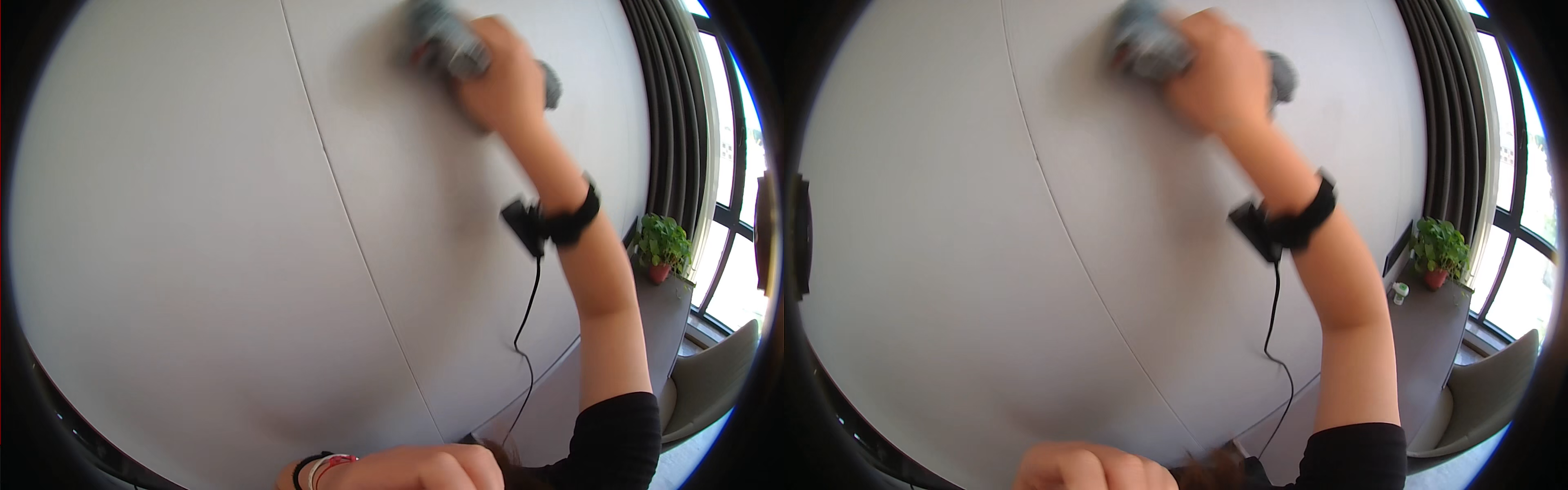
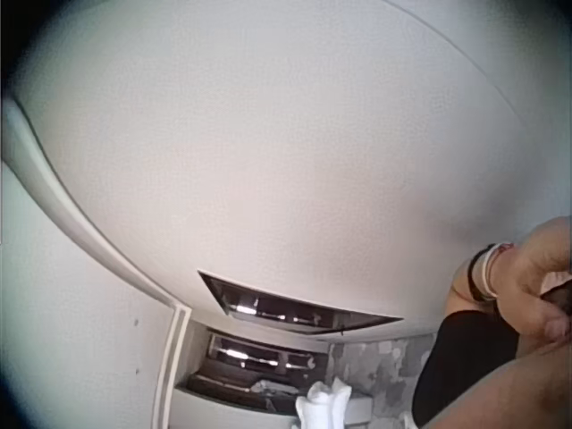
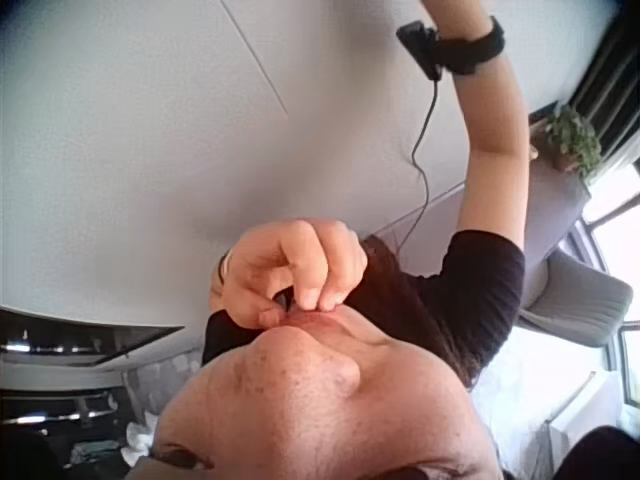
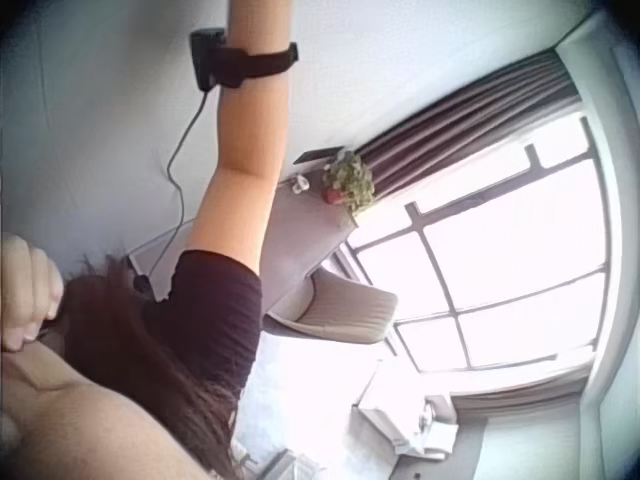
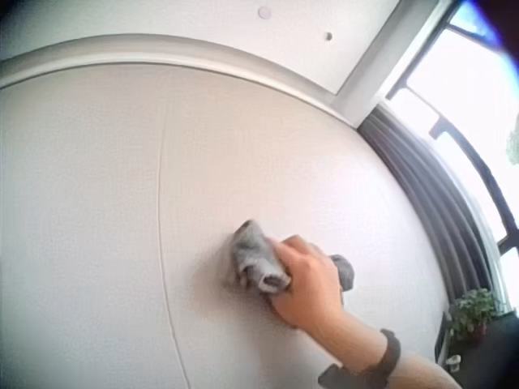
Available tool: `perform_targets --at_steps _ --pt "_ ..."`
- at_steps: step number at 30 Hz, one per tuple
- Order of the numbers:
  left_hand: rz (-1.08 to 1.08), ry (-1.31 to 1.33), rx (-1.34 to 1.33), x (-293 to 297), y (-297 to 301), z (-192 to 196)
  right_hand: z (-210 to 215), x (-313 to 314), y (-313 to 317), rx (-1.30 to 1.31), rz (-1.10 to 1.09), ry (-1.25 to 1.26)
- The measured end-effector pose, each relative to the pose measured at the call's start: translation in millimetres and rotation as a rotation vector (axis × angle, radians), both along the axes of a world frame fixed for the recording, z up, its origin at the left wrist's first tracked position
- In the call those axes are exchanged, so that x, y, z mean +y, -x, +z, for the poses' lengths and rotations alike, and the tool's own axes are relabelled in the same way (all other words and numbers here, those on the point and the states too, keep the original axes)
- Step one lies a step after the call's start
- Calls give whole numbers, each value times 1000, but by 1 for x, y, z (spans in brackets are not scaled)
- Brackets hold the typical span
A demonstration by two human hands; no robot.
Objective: Wipe the wall paneling and a desk surface using a cleaning cloth.
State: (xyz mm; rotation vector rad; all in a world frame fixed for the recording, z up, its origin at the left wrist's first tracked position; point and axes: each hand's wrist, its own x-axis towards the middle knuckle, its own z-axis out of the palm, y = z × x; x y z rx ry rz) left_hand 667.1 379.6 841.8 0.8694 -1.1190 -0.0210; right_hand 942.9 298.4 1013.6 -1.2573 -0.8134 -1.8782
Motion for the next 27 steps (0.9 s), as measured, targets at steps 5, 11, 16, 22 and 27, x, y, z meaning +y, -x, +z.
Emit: perform_targets --at_steps 5,11,16,22,27 --pt "-58 -74 -41 6 -10 -21 -107 27 47 -346 33 455" --pt "-146 -48 16 26 9 -30 -47 -48 -20 485 230 -242" --pt "-181 -87 238 42 39 -42 -115 36 77 -63 63 175" --pt "-216 -242 -4 62 35 -68 -238 57 102 -284 113 421" --pt "-106 -587 186 107 47 -83 -229 -46 -28 360 -147 -160"
